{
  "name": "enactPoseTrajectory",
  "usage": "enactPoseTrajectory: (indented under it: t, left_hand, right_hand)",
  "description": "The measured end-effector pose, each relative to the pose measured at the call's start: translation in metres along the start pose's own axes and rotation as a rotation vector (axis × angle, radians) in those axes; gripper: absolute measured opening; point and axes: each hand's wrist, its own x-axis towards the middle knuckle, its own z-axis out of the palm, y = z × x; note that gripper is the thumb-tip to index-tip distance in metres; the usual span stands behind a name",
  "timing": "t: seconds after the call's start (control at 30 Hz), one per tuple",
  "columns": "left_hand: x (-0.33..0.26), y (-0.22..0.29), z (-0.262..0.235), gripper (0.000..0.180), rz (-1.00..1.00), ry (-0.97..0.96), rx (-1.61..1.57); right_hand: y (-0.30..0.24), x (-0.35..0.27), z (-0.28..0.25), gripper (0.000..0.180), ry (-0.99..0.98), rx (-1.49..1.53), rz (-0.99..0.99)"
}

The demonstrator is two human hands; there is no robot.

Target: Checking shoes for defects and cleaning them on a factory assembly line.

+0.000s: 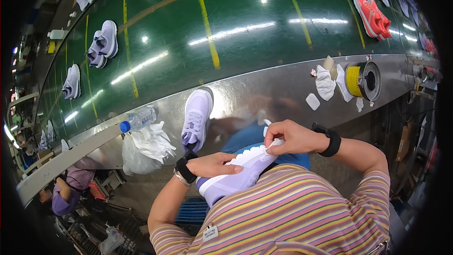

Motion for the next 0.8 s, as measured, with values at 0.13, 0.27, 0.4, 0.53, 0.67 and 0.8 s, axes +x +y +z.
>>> enactPoseTrajectory:
  t: [0.13,0.27,0.4,0.53,0.67,0.8]
  left_hand:
    - [0.002,0.002,-0.002,0.056,0.003,-0.026,0.002]
    - [0.004,0.000,-0.004,0.056,0.009,-0.038,0.029]
    - [0.002,0.001,-0.002,0.057,-0.008,-0.021,0.020]
    - [0.004,-0.002,-0.002,0.056,0.010,-0.029,0.020]
    - [0.002,-0.005,0.001,0.055,0.036,0.005,-0.018]
    - [0.003,-0.002,0.001,0.054,0.037,-0.014,-0.015]
  right_hand:
    - [-0.003,0.002,0.001,0.018,-0.006,0.084,0.008]
    - [-0.010,0.011,0.004,0.018,-0.038,-0.057,-0.012]
    - [-0.012,0.011,-0.001,0.013,-0.088,-0.152,-0.228]
    - [-0.018,0.014,-0.002,0.010,-0.155,-0.357,-0.363]
    - [-0.016,0.005,-0.005,0.010,-0.112,-0.355,-0.223]
    - [-0.009,-0.001,-0.010,0.012,-0.059,-0.290,-0.214]
